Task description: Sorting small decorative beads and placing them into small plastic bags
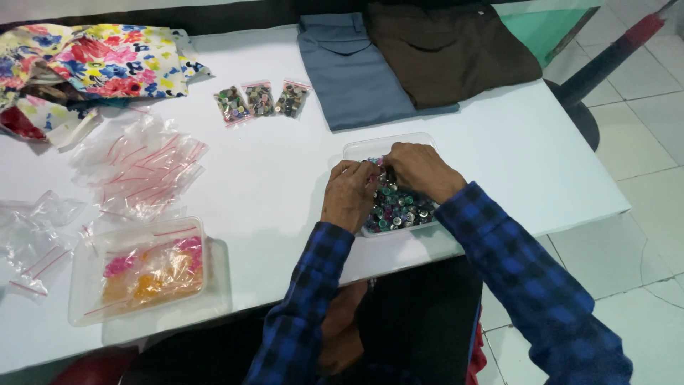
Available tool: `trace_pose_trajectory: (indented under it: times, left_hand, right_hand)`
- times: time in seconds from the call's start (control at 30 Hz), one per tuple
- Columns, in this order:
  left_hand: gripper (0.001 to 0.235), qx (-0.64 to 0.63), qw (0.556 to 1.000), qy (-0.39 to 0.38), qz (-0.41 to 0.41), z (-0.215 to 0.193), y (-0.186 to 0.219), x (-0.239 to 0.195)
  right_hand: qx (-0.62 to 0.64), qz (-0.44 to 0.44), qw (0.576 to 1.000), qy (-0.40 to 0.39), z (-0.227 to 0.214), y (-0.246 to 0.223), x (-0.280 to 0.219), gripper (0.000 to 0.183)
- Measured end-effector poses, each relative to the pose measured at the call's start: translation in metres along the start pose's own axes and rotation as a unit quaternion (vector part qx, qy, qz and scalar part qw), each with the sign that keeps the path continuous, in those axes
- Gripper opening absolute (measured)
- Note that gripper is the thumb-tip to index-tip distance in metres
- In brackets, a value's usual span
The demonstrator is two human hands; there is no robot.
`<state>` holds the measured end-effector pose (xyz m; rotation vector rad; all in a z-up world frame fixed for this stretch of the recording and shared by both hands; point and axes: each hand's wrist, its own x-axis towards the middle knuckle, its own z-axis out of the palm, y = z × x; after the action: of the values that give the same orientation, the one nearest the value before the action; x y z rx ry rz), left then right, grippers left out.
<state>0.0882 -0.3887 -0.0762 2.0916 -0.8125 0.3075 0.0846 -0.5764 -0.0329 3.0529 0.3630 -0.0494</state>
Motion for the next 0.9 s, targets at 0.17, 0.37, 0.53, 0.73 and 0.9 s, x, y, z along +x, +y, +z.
trace_pose_trajectory:
  times: [0.17,0.37,0.53,0.73,0.9]
  left_hand:
    - [0.018,-0.010,1.000,0.020,0.022,0.009,-0.011,-0.002]
    - [0.023,0.001,0.999,0.023,0.032,0.019,-0.018,-0.003]
    - [0.019,0.012,0.999,0.018,0.030,0.020,-0.020,-0.003]
    - [0.020,-0.007,1.000,0.012,0.020,0.018,-0.014,-0.003]
    - [0.023,-0.004,1.000,0.006,0.011,0.015,-0.005,-0.002]
  right_hand:
    - [0.092,0.052,0.992,-0.063,-0.044,0.000,-0.018,0.020]
    - [0.171,0.022,0.984,0.038,-0.016,0.010,-0.013,0.024]
    - [0.033,-0.025,0.996,0.077,0.021,0.003,0.007,0.018]
    - [-0.080,-0.027,0.990,0.112,0.014,0.000,-0.002,0.016]
    - [0.365,0.036,0.926,0.093,-0.043,-0.007,-0.032,0.018]
